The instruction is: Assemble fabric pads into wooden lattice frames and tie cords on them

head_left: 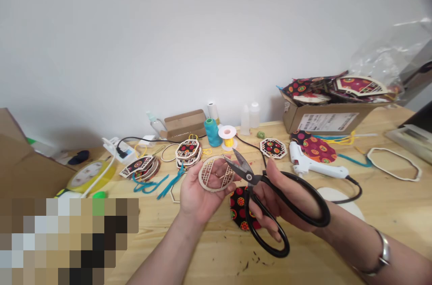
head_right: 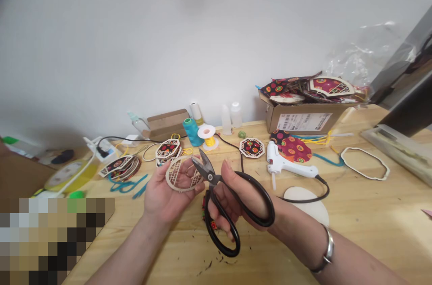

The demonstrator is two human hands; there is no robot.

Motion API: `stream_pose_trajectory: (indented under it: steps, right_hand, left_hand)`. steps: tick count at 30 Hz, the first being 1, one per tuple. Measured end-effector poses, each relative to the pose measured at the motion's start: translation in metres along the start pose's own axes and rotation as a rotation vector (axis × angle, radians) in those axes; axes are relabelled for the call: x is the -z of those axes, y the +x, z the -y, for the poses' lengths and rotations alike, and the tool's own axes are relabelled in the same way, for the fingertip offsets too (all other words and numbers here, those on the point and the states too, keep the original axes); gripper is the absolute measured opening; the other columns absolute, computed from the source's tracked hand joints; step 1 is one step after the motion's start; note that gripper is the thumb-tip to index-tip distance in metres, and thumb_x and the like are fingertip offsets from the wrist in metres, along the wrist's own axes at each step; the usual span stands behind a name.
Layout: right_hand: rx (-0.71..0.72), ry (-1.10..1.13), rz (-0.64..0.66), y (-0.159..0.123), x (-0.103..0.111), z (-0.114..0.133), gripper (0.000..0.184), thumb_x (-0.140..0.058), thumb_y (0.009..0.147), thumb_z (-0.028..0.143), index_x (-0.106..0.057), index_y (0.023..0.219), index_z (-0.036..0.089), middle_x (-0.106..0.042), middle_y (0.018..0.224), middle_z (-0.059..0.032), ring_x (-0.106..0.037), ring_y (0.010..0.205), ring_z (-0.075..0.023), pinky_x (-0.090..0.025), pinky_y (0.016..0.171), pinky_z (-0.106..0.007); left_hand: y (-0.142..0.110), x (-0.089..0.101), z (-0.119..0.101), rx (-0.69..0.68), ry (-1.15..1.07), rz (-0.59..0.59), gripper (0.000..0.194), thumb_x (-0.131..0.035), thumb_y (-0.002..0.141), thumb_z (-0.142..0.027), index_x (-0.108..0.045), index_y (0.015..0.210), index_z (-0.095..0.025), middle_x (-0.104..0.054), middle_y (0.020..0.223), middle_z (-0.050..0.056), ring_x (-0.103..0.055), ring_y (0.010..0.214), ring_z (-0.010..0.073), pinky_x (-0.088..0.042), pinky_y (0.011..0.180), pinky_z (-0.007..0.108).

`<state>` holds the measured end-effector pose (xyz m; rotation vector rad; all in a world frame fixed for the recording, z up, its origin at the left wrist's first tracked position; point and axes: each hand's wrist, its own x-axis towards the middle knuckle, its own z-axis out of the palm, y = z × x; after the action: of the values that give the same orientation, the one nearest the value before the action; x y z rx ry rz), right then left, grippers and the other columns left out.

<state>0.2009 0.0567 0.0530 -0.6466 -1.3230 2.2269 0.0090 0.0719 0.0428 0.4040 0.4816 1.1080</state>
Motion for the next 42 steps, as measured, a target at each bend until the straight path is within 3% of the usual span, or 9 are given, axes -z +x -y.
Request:
stream_pose_trajectory:
  steps: [17, 29, 32, 36, 40, 42]
  right_hand:
    - [-0.022, 0.065, -0.004, 0.000, 0.001, 0.001, 0.086, -0.008, 0.077, 0.080, -0.057, 0.063, 0.012, -0.048, 0.043, 0.0000, -0.047, 0.038, -0.0094, -0.035, 0.039, -0.021]
    - [-0.169, 0.254, 0.102, -0.001, 0.007, -0.001, 0.094, 0.000, 0.069, 0.086, -0.057, 0.064, 0.012, -0.049, 0.044, -0.0018, -0.046, 0.032, -0.0106, -0.039, 0.032, -0.022]
    - [-0.130, 0.049, 0.065, -0.005, 0.008, 0.004, 0.092, 0.003, 0.070, 0.084, -0.055, 0.062, 0.013, -0.047, 0.044, -0.0014, -0.042, 0.033, -0.0098, -0.036, 0.033, -0.022]
    - [-0.063, -0.532, -0.070, -0.015, 0.005, 0.018, 0.083, -0.005, 0.078, 0.079, -0.056, 0.066, 0.015, -0.049, 0.051, -0.0027, -0.045, 0.046, -0.0110, -0.036, 0.044, -0.023]
    - [-0.051, -1.199, -0.318, -0.018, -0.002, 0.028, 0.068, -0.029, 0.076, 0.079, -0.052, 0.064, 0.017, -0.050, 0.056, -0.0027, -0.039, 0.049, -0.0116, -0.026, 0.048, -0.025]
    - [-0.056, -1.379, -0.447, -0.016, -0.004, 0.029, 0.064, -0.039, 0.072, 0.079, -0.051, 0.063, 0.017, -0.050, 0.057, -0.0030, -0.036, 0.050, -0.0117, -0.022, 0.049, -0.026]
  left_hand:
    - [-0.001, -0.001, 0.001, -0.020, 0.032, 0.009, 0.037, -0.046, 0.082, -0.035, -0.072, 0.089, -0.011, -0.071, 0.097, 0.014, -0.065, 0.083, 0.0275, -0.046, 0.061, 0.033]
    - [-0.003, 0.004, 0.001, -0.175, 0.222, 0.009, 0.035, -0.048, 0.077, -0.030, -0.074, 0.092, -0.010, -0.072, 0.099, 0.013, -0.064, 0.080, 0.0270, -0.044, 0.060, 0.032]
    - [-0.005, 0.005, 0.000, -0.221, 0.318, -0.006, 0.034, -0.050, 0.077, -0.029, -0.074, 0.093, -0.011, -0.071, 0.101, 0.013, -0.063, 0.084, 0.0270, -0.043, 0.064, 0.032]
    - [-0.005, 0.004, -0.002, -0.295, 0.498, 0.010, 0.036, -0.055, 0.074, -0.029, -0.073, 0.098, -0.010, -0.071, 0.096, 0.015, -0.061, 0.079, 0.0248, -0.040, 0.064, 0.032]
    - [-0.002, 0.009, -0.003, -0.355, 0.660, 0.008, 0.035, -0.056, 0.076, -0.029, -0.072, 0.101, -0.011, -0.070, 0.096, 0.015, -0.057, 0.078, 0.0218, -0.037, 0.063, 0.031]
    - [-0.001, 0.013, -0.003, -0.379, 0.707, 0.001, 0.035, -0.056, 0.077, -0.029, -0.072, 0.103, -0.013, -0.069, 0.101, 0.015, -0.056, 0.080, 0.0208, -0.037, 0.064, 0.031]
